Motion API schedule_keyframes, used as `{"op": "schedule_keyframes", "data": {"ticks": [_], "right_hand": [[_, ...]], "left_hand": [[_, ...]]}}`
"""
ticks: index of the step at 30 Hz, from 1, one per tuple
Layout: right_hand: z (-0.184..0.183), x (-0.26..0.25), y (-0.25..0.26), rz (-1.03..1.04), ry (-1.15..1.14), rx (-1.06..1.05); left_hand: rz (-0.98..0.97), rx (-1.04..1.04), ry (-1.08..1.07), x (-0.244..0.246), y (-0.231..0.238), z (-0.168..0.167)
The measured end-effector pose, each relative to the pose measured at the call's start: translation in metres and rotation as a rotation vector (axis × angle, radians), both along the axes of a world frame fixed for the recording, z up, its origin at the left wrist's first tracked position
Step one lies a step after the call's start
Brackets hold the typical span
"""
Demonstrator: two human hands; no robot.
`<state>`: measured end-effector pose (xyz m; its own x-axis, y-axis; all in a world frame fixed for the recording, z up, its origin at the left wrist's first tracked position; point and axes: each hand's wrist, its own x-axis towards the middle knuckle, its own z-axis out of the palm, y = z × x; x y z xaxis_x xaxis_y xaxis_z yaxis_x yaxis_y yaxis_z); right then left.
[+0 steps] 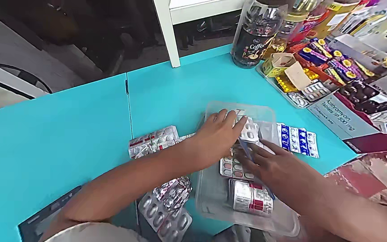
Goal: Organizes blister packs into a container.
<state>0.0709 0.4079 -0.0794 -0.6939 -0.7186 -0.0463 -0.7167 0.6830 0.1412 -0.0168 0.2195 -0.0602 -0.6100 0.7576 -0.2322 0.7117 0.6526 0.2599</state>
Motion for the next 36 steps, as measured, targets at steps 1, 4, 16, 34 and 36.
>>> {"op": "schedule_keyframes", "data": {"ticks": [1, 4, 16, 34, 36], "right_hand": [[0.001, -0.004, -0.002, 0.050, 0.021, 0.027], [0.006, -0.023, 0.007, 0.275, 0.059, -0.041], [0.014, -0.051, 0.003, 0.459, 0.072, -0.030], [-0.034, 0.029, 0.095, -0.640, 0.158, -0.661], [-0.056, 0.030, 0.097, -0.671, 0.105, -0.605]], "left_hand": [[0.003, 0.013, 0.011, 0.002, -0.005, 0.001], [0.013, 0.158, 0.091, 0.012, -0.029, -0.002], [-0.120, 0.331, 0.176, 0.048, -0.050, -0.025], [-0.345, 0.157, 0.492, 0.034, -0.007, -0.031], [-0.308, 0.151, 0.490, 0.037, -0.008, -0.032]]}}
